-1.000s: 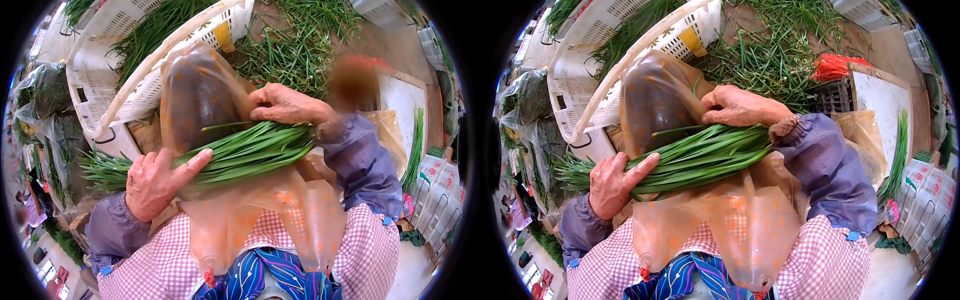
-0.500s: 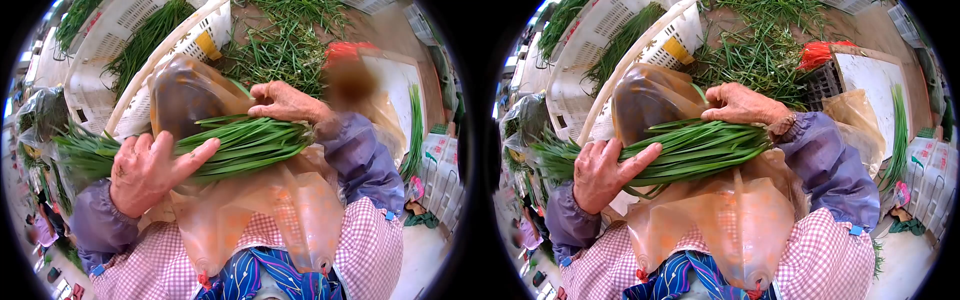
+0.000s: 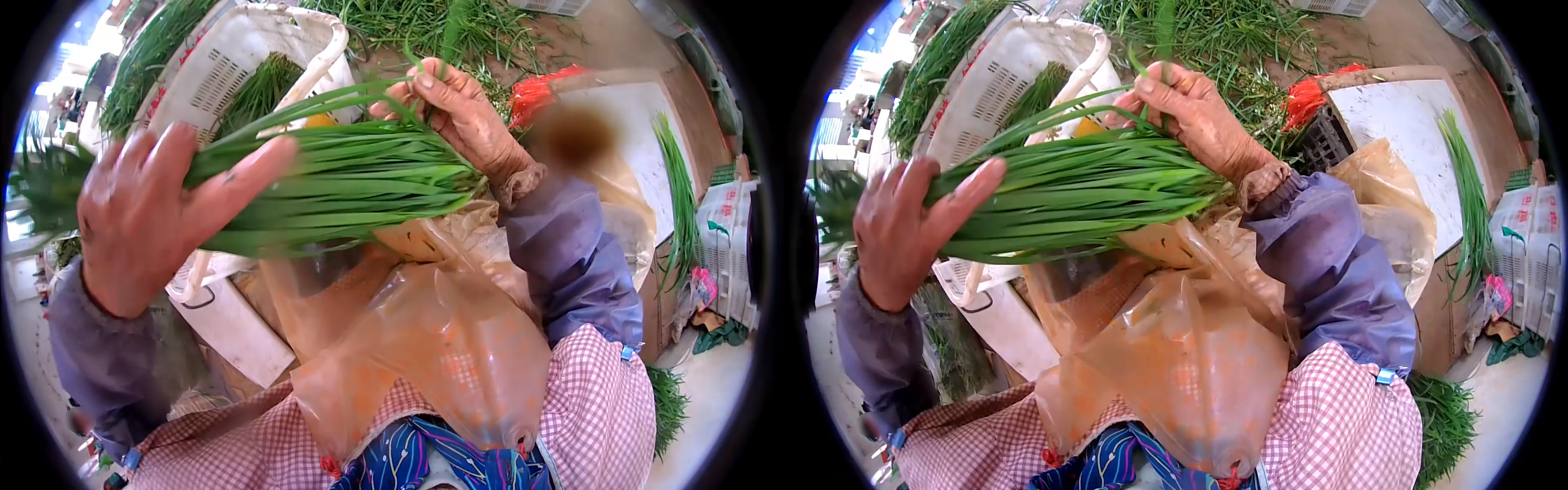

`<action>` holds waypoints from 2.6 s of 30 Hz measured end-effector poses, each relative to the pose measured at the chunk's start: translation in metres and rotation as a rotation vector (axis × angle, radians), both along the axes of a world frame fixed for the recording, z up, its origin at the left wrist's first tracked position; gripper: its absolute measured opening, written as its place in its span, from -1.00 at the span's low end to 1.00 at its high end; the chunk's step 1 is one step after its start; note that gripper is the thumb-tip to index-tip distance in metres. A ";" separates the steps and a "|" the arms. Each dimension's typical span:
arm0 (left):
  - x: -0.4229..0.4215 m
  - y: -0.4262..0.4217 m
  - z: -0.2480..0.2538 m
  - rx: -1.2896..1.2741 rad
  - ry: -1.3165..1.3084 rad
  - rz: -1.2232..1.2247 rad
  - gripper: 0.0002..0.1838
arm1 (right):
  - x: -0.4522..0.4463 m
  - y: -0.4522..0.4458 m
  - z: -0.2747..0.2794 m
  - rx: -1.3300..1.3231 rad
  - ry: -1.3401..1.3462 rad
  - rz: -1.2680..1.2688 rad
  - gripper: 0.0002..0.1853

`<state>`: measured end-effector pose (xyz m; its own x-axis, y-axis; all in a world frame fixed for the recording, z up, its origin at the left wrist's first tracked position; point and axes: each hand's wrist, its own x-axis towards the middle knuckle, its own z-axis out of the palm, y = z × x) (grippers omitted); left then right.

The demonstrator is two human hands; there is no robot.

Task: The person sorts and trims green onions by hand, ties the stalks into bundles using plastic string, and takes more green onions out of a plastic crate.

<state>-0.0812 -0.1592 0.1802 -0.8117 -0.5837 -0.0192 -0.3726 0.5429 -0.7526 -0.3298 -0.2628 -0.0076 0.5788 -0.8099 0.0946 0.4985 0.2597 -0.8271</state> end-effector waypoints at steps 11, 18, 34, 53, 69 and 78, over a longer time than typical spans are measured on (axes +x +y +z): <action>0.056 0.115 -0.136 0.293 0.716 0.512 -0.38 | -0.033 -0.055 -0.023 0.345 0.024 -0.456 -0.72; 0.051 0.125 -0.144 0.260 0.731 0.538 -0.41 | -0.087 -0.038 -0.004 -0.879 1.407 -0.281 -0.36; 0.048 0.144 -0.170 0.274 0.871 0.600 -0.31 | -0.074 -0.018 0.008 -0.519 0.845 -0.871 -0.76; 0.032 0.144 -0.186 0.283 1.174 0.596 -0.28 | -0.061 0.003 -0.001 -0.057 0.576 -0.535 -0.79; 0.037 0.152 -0.187 0.260 1.075 0.645 -0.25 | -0.129 -0.073 -0.018 -0.070 -0.233 -0.199 -0.83; 0.040 0.148 -0.174 0.282 0.976 0.626 -0.42 | -0.004 -0.049 0.006 -0.503 0.806 0.094 -0.44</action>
